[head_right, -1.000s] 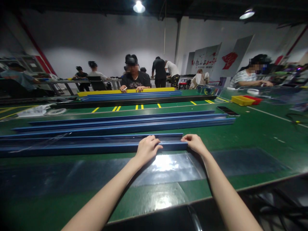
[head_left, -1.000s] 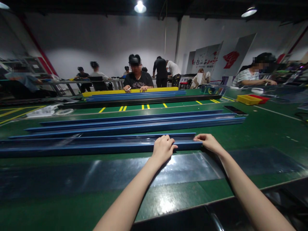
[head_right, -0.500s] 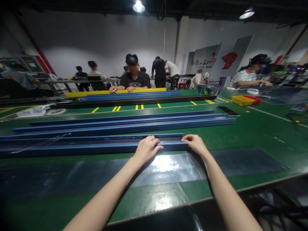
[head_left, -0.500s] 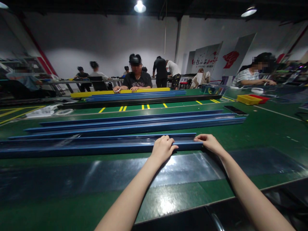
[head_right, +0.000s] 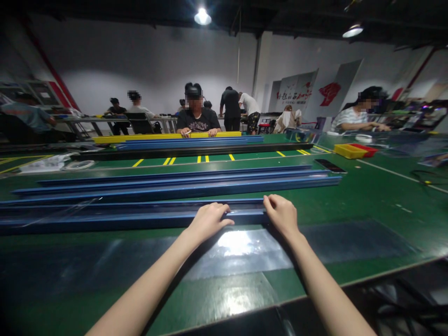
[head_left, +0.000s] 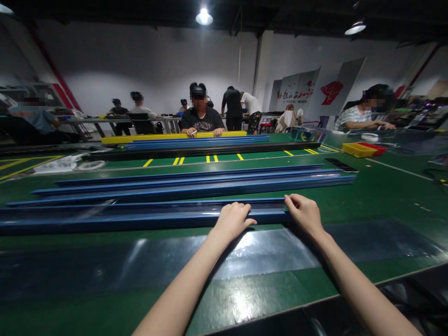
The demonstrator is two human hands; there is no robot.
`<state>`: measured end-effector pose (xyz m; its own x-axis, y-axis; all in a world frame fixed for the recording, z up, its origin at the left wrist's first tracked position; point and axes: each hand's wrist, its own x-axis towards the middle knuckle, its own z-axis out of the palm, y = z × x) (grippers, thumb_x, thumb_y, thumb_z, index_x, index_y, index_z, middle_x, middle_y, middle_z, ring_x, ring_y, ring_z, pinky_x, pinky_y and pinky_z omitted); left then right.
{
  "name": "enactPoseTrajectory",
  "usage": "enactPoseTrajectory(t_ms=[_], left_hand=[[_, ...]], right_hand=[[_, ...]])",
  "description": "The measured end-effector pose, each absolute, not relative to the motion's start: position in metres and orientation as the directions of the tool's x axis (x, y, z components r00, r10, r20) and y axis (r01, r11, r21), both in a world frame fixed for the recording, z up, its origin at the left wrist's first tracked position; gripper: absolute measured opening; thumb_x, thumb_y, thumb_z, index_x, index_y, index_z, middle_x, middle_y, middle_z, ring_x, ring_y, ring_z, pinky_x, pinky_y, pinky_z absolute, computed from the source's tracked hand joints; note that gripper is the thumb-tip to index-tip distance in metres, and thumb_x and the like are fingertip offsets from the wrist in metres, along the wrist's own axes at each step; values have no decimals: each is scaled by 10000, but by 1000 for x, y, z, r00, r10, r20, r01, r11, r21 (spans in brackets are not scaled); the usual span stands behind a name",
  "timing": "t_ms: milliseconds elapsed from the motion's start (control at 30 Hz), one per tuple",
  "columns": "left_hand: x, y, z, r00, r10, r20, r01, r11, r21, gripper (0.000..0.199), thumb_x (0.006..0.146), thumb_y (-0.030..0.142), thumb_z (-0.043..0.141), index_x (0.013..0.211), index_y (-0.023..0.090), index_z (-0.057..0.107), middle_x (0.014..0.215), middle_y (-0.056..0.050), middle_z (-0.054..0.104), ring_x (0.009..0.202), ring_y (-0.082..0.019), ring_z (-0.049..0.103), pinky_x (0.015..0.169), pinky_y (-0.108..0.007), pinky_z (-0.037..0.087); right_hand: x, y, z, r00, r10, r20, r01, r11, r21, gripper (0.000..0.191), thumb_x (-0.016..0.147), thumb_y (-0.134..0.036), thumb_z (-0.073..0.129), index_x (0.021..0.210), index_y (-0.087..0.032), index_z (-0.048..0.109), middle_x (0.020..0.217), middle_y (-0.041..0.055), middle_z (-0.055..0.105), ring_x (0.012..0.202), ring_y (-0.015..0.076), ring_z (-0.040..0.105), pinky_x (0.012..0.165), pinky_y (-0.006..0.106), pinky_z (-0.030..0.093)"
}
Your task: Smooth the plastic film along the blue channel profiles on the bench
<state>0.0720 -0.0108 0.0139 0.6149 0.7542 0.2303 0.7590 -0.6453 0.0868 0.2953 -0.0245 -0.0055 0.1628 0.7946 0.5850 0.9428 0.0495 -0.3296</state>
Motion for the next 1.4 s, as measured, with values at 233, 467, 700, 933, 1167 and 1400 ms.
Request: enactPoseTrajectory(t_ms=[233,467,700,933,1167,1400], left_hand=[[44,-3,9,637,725,260,757,-653,-32,315,714,469,572,851,187,547,846,-37,605,835,-191,557,684,-267,408],[30,2,6,652,694,306,747,-657,-102,390,700,536,540,798,159,558,807,-58,606,806,-204,561,658,-279,391],[21,0,1,673,651,352,728,-668,-158,375,703,515,551,776,147,545,775,-62,590,781,-205,545,641,-285,367],[-4,-2,-3,662,628,409,729,-666,-159,286,715,430,590,771,159,518,826,-29,588,790,-181,527,634,-274,359],[-12,-3,-5,645,645,409,738,-664,-117,237,748,401,564,767,170,514,793,-12,599,782,-172,526,621,-267,354],[-12,-1,-10,648,629,429,729,-676,-111,243,774,419,522,761,177,508,781,-11,599,759,-169,522,601,-264,337]], right_hand=[[242,-20,3,-208,790,577,970,244,16,410,843,-342,294,553,-182,535,585,35,581,571,105,501,514,231,237],[213,-10,-4,-204,818,537,976,209,52,463,828,-385,309,523,-172,583,559,57,617,492,107,505,468,249,167],[214,-10,-9,-218,786,579,976,171,136,422,816,-339,329,538,-164,593,543,53,605,470,98,487,471,252,177],[225,-13,-15,-334,727,599,942,274,192,442,850,-314,304,533,-167,573,526,24,581,490,88,486,506,245,221],[226,-16,-14,-420,697,581,904,377,201,427,859,-281,317,529,-174,566,536,11,585,532,88,515,544,228,262],[226,-19,-13,-451,715,534,887,424,181,403,862,-281,314,596,-174,597,614,23,619,606,97,548,572,221,285]])
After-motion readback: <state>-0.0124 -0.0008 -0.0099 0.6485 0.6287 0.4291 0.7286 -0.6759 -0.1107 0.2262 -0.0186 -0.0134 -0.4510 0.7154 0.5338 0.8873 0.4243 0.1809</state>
